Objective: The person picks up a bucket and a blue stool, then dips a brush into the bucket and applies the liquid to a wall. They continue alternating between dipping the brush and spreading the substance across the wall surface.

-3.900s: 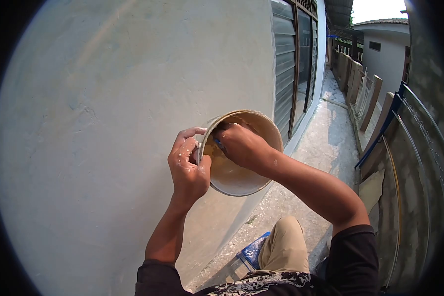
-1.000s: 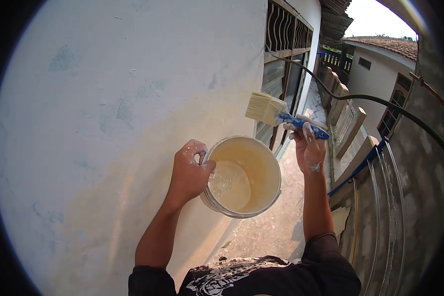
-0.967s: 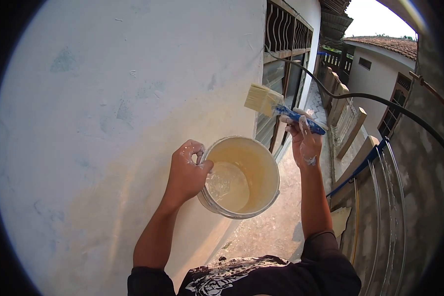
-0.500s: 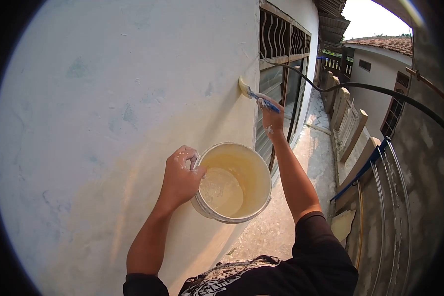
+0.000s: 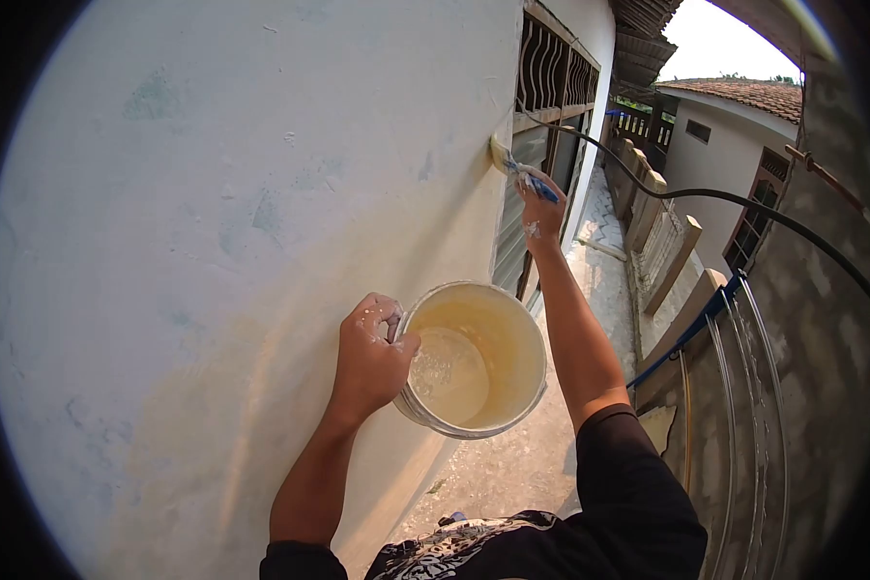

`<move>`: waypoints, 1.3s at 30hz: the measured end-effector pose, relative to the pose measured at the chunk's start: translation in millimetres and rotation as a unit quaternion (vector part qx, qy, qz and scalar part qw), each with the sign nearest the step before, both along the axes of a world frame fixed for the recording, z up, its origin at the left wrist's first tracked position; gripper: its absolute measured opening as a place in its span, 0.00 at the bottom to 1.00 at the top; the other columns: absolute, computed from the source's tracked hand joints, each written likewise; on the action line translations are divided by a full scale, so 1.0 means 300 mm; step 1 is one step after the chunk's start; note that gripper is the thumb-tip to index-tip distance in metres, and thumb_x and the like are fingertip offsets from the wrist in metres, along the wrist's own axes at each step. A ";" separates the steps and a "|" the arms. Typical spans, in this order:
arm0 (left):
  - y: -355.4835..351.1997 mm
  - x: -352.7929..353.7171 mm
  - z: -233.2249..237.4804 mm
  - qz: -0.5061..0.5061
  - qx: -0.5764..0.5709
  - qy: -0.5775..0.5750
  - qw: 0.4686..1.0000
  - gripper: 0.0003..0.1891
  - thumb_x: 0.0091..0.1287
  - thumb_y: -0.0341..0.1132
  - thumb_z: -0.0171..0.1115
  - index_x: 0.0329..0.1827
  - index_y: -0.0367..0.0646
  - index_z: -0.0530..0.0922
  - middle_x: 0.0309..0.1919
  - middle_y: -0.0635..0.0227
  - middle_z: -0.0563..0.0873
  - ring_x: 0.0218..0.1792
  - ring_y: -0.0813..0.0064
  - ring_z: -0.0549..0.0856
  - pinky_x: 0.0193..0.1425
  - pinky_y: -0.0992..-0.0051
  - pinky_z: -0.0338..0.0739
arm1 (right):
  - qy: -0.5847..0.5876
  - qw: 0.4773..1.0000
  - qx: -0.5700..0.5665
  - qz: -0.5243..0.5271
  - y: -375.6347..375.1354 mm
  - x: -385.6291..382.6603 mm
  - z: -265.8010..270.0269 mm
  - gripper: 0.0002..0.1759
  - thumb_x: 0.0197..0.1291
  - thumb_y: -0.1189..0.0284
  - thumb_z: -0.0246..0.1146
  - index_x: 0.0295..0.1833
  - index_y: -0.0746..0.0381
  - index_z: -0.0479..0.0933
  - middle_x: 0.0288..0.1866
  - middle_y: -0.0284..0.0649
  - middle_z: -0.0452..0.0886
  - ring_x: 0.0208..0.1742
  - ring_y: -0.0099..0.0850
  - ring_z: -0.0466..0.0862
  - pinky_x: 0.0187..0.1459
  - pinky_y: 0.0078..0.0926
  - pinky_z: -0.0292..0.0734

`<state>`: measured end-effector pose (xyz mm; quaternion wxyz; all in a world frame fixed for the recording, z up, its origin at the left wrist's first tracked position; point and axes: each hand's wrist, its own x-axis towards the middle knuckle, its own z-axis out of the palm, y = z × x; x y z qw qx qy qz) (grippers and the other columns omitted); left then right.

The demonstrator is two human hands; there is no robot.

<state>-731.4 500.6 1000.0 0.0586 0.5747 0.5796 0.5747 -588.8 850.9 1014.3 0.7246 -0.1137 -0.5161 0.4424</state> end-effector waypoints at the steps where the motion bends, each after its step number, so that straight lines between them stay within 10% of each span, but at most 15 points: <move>1: 0.008 -0.006 -0.015 -0.007 0.000 -0.016 1.000 0.10 0.50 0.22 0.65 0.27 0.31 0.69 0.34 0.56 0.79 0.34 0.62 0.79 0.44 0.67 0.76 | 0.001 1.000 -0.001 -0.004 -0.021 -0.019 -0.039 0.12 0.66 0.86 0.64 0.54 0.71 0.85 0.48 0.43 0.88 0.50 0.29 0.88 0.58 0.27 0.86; 7: 0.030 -0.014 -0.030 -0.018 -0.033 -0.040 0.999 0.10 0.50 0.21 0.64 0.27 0.30 0.69 0.33 0.57 0.78 0.34 0.64 0.78 0.44 0.68 0.76 | -0.160 0.983 0.089 0.024 -0.154 0.121 -0.222 0.10 0.68 0.85 0.63 0.52 0.71 0.84 0.49 0.42 0.88 0.50 0.29 0.88 0.57 0.28 0.87; 13: 0.067 0.011 -0.016 -0.015 -0.042 -0.023 0.999 0.10 0.50 0.21 0.63 0.27 0.30 0.68 0.33 0.56 0.78 0.34 0.64 0.78 0.43 0.68 0.76 | 0.278 0.940 -0.078 0.180 0.068 0.178 -0.133 0.12 0.73 0.77 0.64 0.55 0.75 0.79 0.52 0.52 0.86 0.56 0.46 0.89 0.58 0.31 0.91; 18: 0.080 0.000 0.006 0.000 -0.031 0.027 0.999 0.10 0.50 0.20 0.62 0.30 0.30 0.68 0.33 0.60 0.77 0.35 0.72 0.77 0.37 0.71 0.80 | 0.331 0.905 -0.170 0.204 0.252 0.092 -0.045 0.11 0.74 0.79 0.61 0.54 0.78 0.77 0.54 0.53 0.82 0.53 0.43 0.88 0.55 0.29 0.94; 25: 0.063 -0.006 0.031 0.014 -0.024 0.061 0.998 0.10 0.49 0.21 0.62 0.30 0.29 0.68 0.33 0.59 0.77 0.35 0.71 0.77 0.38 0.71 0.78 | 0.112 0.932 -0.345 0.001 0.229 0.101 -0.207 0.11 0.71 0.76 0.64 0.49 0.77 0.79 0.46 0.54 0.85 0.41 0.42 0.91 0.37 0.25 0.96; 33: 0.051 0.009 0.054 0.018 -0.043 0.043 0.998 0.11 0.52 0.23 0.65 0.27 0.31 0.68 0.33 0.54 0.79 0.32 0.60 0.79 0.43 0.66 0.77 | -0.060 0.965 -0.252 -0.050 0.134 0.027 0.169 0.08 0.62 0.79 0.67 0.43 0.73 0.80 0.44 0.51 0.86 0.33 0.38 0.91 0.28 0.24 0.92; 39: 0.069 -0.013 0.042 0.018 -0.049 0.056 0.997 0.10 0.49 0.22 0.64 0.31 0.28 0.71 0.33 0.58 0.79 0.35 0.69 0.78 0.40 0.70 0.78 | 0.187 0.958 -0.195 0.099 0.043 0.083 0.370 0.07 0.62 0.86 0.66 0.45 0.76 0.79 0.45 0.51 0.84 0.42 0.40 0.90 0.34 0.28 0.95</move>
